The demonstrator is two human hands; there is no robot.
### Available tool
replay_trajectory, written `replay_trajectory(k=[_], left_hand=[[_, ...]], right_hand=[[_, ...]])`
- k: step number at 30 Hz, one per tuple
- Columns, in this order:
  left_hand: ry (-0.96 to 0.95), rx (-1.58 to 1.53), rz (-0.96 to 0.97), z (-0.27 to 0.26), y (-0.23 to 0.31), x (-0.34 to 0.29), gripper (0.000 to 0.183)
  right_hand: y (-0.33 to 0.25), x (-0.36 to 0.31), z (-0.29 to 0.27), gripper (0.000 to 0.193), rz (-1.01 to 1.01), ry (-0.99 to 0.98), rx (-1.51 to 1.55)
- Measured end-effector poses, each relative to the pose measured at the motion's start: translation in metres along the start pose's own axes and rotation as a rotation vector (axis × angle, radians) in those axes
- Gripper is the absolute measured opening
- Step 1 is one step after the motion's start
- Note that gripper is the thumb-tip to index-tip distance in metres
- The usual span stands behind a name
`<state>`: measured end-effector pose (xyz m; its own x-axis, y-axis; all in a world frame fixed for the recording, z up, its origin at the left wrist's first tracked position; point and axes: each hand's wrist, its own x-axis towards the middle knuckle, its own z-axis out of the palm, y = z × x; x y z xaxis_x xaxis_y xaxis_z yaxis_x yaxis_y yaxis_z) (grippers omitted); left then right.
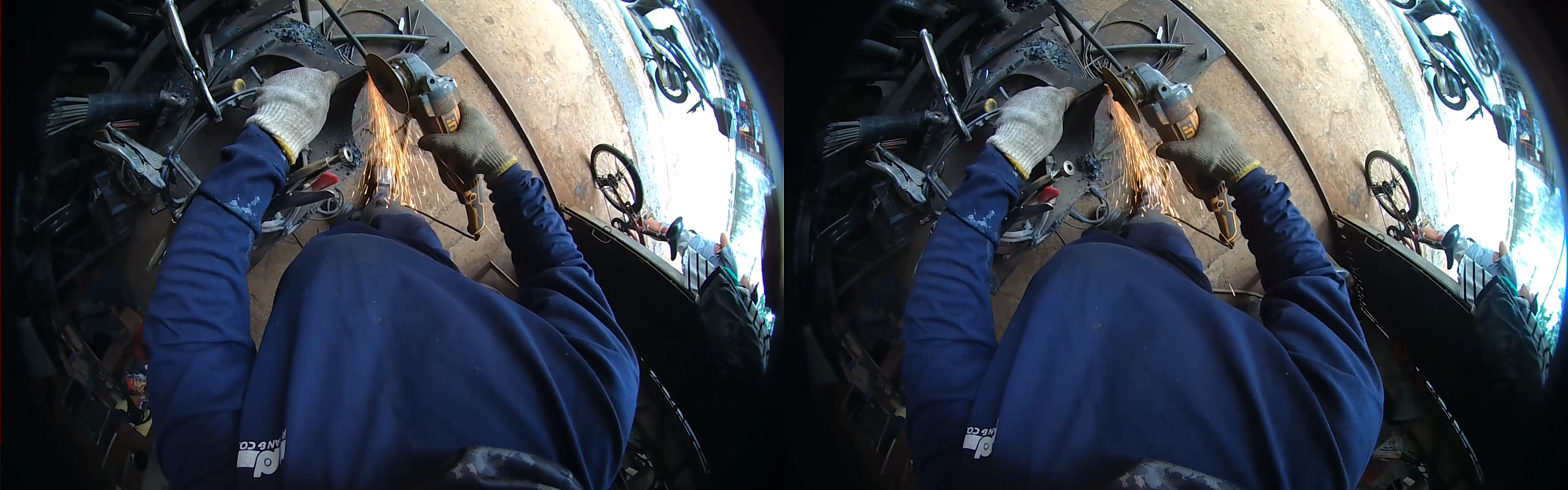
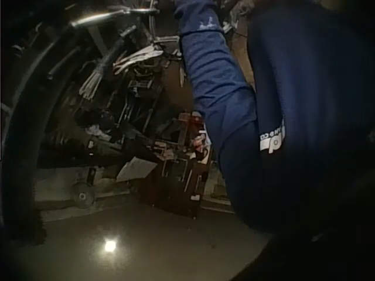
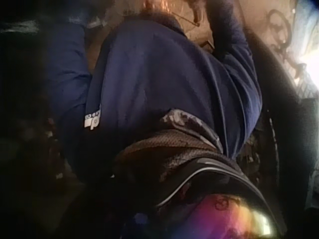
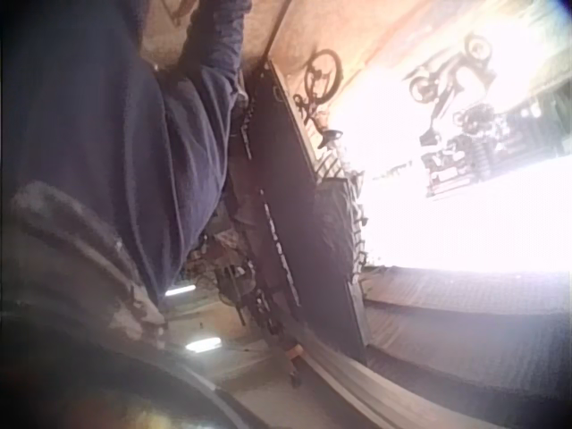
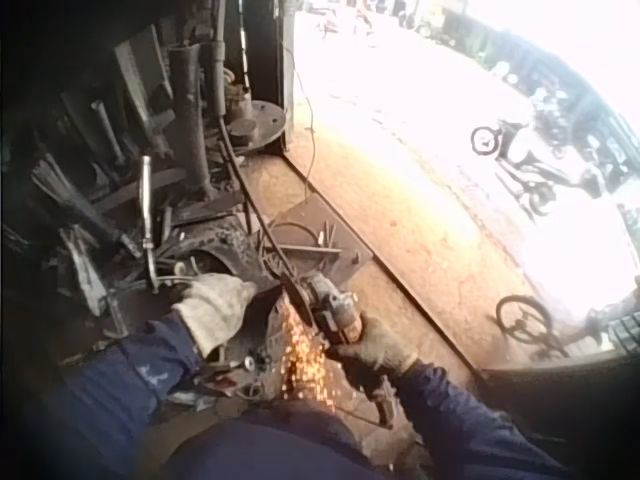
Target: The person welds components onto a curved metal plate, secures a rod with clamps, and grinds the metal surface using an angle grinder.
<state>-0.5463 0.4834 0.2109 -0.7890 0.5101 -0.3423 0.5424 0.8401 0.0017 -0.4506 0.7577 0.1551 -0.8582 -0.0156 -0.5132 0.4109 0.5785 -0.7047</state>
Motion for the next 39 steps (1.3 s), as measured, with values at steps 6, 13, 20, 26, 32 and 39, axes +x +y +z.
replay_trajectory(k=[6, 13, 20, 26, 32, 39], left_hand=[[-0.004, -0.005, -0.003, 0.003, -0.001, 0.001, 0.028], [-0.006, 0.005, -0.010, 0.006, -0.001, 0.003, 0.028], [0.013, 0.005, -0.018, 0.007, -0.001, 0.000, 0.030], [0.021, 0.005, -0.005, 0.006, 0.000, 0.000, 0.029], [0.027, -0.008, 0.004, 0.005, -0.001, 0.000, 0.026], [0.005, -0.005, -0.010, 0.003, 0.000, 0.001, 0.025]], right_hand=[[0.004, 0.000, 0.000, 0.069, -0.012, -0.015, 0.003], [0.011, 0.007, 0.002, 0.068, -0.042, -0.004, 0.064], [-0.006, 0.005, -0.004, 0.067, -0.029, -0.007, 0.030], [0.005, 0.006, -0.001, 0.066, -0.053, -0.018, 0.064], [0.002, 0.001, -0.002, 0.069, -0.012, -0.037, -0.007], [0.007, 0.001, 0.000, 0.069, -0.041, -0.017, 0.056]])
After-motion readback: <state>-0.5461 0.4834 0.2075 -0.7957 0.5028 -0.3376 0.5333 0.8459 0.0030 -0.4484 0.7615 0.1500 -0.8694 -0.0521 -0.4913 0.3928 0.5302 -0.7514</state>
